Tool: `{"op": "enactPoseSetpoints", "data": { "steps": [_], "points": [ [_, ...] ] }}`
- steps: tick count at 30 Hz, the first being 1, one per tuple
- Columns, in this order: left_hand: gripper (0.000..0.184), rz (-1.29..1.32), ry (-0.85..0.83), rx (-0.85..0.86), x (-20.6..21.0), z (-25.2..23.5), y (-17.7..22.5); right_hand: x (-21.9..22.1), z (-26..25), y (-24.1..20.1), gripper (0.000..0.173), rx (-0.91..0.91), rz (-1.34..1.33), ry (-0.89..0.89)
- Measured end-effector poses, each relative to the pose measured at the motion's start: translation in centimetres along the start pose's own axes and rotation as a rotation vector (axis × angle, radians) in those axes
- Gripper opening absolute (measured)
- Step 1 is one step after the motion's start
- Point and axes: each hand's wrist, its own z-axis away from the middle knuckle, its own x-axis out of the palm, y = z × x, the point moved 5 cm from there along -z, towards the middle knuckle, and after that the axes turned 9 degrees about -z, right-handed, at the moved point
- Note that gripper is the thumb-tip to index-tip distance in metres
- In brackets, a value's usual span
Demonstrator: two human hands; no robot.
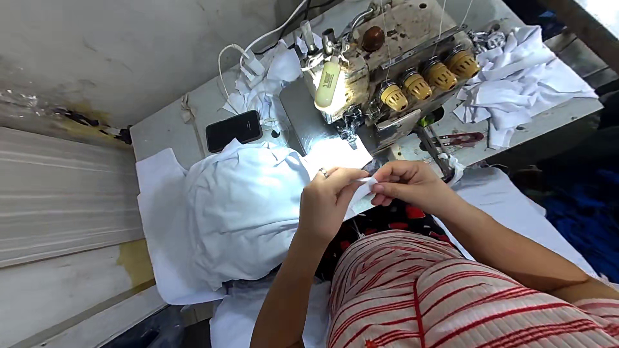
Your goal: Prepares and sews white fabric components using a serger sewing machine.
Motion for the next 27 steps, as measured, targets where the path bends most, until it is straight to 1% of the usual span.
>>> {"op": "enactPoseSetpoints", "data": {
  "steps": [3, 5, 6, 8, 9, 10, 13, 16, 17, 18, 20, 21, 23, 25, 27],
  "points": [
    [0.009, -0.128, 0.049, 0.028, 0.6, -1.5, -1.3, -0.2, -0.9, 0.2, 0.010, 0.004, 0.102, 0.099],
    [0.008, -0.163, 0.106, 0.074, 1.4, -3.0, -2.2, -0.3, -1.8, -0.2, 0.026, 0.000, 0.270, 0.157],
    [0.011, -0.182, 0.128, 0.076, 1.9, -3.6, -2.5, -0.5, -2.2, -0.2, 0.035, 0.007, 0.359, 0.180],
    [0.022, -0.281, 0.111, 0.010, 2.7, -3.9, -3.2, -0.8, -2.8, 0.2, 0.045, 0.012, 0.475, 0.199],
    [0.028, -0.333, 0.099, -0.035, 2.9, -3.8, -3.3, -0.9, -2.9, 0.4, 0.045, 0.011, 0.499, 0.200],
    [0.030, -0.364, 0.092, -0.067, 2.9, -3.6, -3.4, -1.0, -2.9, 0.6, 0.044, 0.006, 0.514, 0.202],
    [0.019, -0.406, 0.118, -0.072, 2.9, -2.6, -3.2, -1.1, -2.6, 1.0, 0.044, -0.117, 0.582, 0.229],
    [0.019, -0.350, 0.123, -0.025, 2.3, -1.8, -2.7, -0.6, -2.4, 0.7, 0.047, -0.267, 0.647, 0.258],
    [0.021, -0.308, 0.136, 0.006, 1.9, -1.4, -2.4, -0.4, -2.3, 0.5, 0.045, -0.303, 0.645, 0.252],
    [0.021, -0.271, 0.143, 0.033, 1.6, -1.0, -2.0, -0.2, -2.2, 0.4, 0.040, -0.334, 0.617, 0.236],
    [0.017, -0.195, 0.132, 0.052, 0.8, -0.5, -1.4, 0.3, -2.1, 0.1, 0.020, -0.382, 0.533, 0.176],
    [0.014, -0.174, 0.123, 0.050, 0.4, -0.4, -1.2, 0.5, -2.0, 0.0, 0.016, -0.383, 0.504, 0.140],
    [0.016, -0.148, 0.086, 0.029, -0.3, -0.3, -1.1, 0.8, -1.8, -0.2, 0.013, -0.340, 0.454, 0.093],
    [0.028, -0.109, 0.052, -0.012, -0.8, -0.4, -1.4, 1.1, -1.8, 0.0, 0.010, -0.275, 0.403, 0.084],
    [0.033, -0.086, 0.029, -0.066, -1.1, -0.4, -2.0, 1.2, -1.9, 0.1, 0.010, -0.237, 0.345, 0.092]
  ]
}}
